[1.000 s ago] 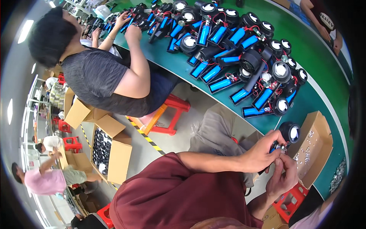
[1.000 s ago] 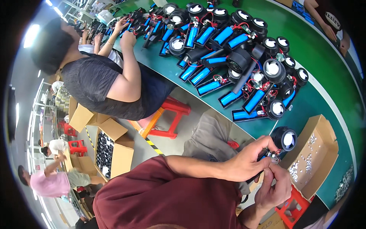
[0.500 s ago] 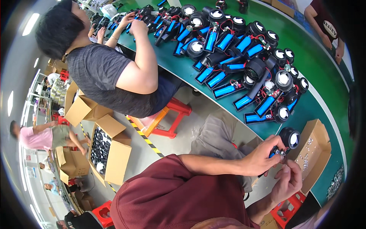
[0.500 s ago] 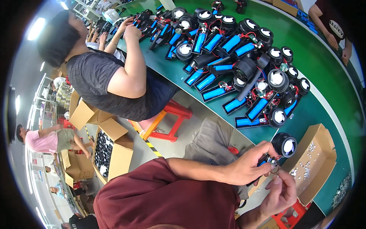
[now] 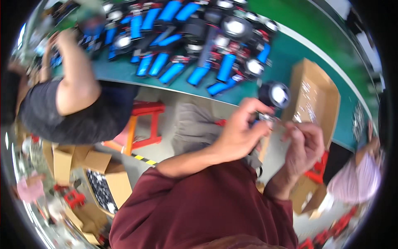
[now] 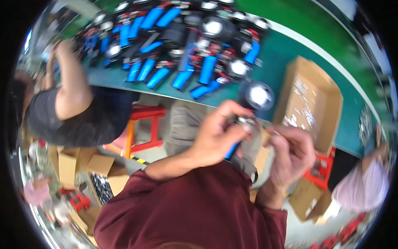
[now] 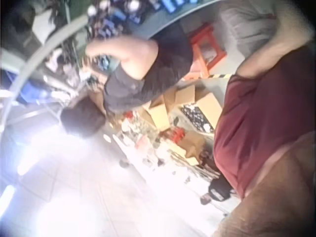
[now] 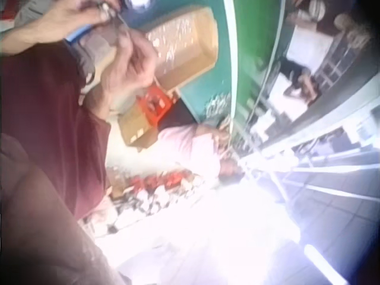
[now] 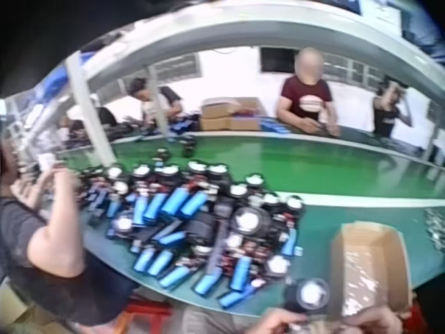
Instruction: Assembling handheld electronic devices by connecting internal components and wires at a factory workbench.
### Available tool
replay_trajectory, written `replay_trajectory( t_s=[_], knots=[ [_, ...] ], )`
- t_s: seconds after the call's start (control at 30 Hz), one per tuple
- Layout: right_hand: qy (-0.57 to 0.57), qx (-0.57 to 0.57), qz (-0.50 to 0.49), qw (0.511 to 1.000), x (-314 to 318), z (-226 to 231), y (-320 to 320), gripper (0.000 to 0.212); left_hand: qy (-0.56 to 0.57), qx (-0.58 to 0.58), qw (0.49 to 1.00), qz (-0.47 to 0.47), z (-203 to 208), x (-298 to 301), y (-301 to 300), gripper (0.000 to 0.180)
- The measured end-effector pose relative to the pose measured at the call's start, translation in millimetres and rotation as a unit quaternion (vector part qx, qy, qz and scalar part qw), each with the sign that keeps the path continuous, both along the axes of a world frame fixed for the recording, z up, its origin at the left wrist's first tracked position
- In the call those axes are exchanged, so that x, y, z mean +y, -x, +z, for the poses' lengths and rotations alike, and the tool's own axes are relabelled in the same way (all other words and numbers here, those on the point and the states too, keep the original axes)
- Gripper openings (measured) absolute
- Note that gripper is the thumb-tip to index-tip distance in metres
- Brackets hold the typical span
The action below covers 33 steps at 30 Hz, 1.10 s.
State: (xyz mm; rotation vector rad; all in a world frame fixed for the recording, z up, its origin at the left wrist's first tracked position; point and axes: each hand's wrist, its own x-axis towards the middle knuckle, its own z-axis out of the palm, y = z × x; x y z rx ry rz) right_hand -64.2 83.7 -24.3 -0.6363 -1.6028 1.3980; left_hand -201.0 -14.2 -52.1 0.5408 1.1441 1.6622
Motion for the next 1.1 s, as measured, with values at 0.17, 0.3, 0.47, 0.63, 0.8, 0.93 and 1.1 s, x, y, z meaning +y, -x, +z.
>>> replay_trajectory(
  t_s=[0.17, 0.3, 0.47, 0.63, 0.8, 0.93, 1.1],
  knots=[
    [-0.13, -0.027, -0.012, 0.991, 5.0, -4.4, 4.6, 0.011, -0.041, -0.035, 0.998, -0.012, -0.4, 5.1, 0.1, 0.019],
    [-0.091, -0.021, -0.001, 0.996, 2.8, -7.4, 5.3, 0.012, -0.041, -0.01, 0.998, -0.037, -1.4, 12.3, -0.5, 0.019],
    [0.027, 0.015, 0.014, 0.999, 0.9, -4.0, 16.0, 0.008, -0.032, 0.014, 0.999, -0.005, 2.1, 3.9, 1.8, 0.02],
    [-0.165, -0.146, -0.075, 0.973, -19.1, 0.8, -11.7, 0.009, -0.062, 0.164, 0.984, 0.04, -12.5, 16.7, -15.0, 0.026],
    [-0.177, -0.061, -0.003, 0.982, -28.0, -22.6, 3.6, 0.007, -0.032, 0.147, 0.986, 0.076, -8.9, 20.1, -16.6, 0.023],
    [-0.209, -0.073, 0.001, 0.975, -28.6, -21.7, 18.6, 0.006, -0.043, 0.191, 0.973, 0.123, -18.8, 20.2, -12.0, 0.023],
    [-0.221, -0.092, -0.041, 0.97, -28.0, -19.2, 25.6, 0.006, -0.018, 0.151, 0.984, 0.095, -9.3, 18.6, -6.4, 0.022]
  ],
)
